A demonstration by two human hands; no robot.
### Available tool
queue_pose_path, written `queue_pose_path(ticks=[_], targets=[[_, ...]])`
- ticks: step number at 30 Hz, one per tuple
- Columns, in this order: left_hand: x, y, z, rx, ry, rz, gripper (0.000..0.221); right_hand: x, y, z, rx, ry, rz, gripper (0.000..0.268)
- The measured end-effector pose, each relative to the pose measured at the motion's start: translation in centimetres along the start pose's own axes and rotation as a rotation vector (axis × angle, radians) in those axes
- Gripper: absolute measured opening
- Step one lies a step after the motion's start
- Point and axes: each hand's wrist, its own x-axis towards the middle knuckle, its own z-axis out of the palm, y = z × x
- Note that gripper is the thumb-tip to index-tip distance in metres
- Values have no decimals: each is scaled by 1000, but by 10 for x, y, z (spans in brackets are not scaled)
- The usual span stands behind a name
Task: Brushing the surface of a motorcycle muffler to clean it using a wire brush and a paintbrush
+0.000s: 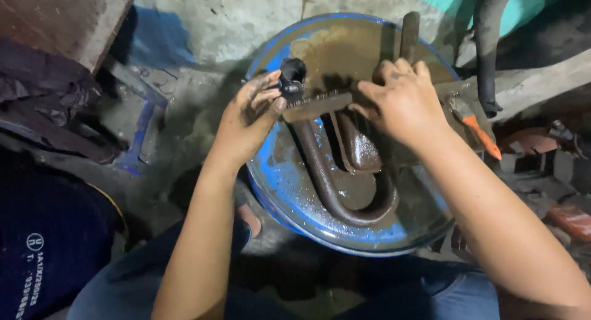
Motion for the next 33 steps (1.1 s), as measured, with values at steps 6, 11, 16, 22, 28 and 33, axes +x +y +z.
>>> queue_pose_path(ticks=[6, 11, 16, 22, 28, 33], targets=[[2, -5, 8, 53, 23, 72, 50, -6, 3, -9, 16, -7, 8, 43], [0, -16, 16, 137, 95, 56, 48, -49, -1, -31, 80, -39, 81, 47], [-8, 5, 29, 405, 105, 73, 41, -116, -8, -65, 171, -10, 216, 48], [-27, 24, 59, 666, -149, 104, 40, -196, -12, -69, 273, -241, 713, 65], [-57, 21, 106, 918, -709, -129, 52, -233, -27, -36, 343, -239, 795, 60], [-99, -1, 113, 1161, -891, 1, 45, -223, -36, -31, 551, -272, 670, 55]])
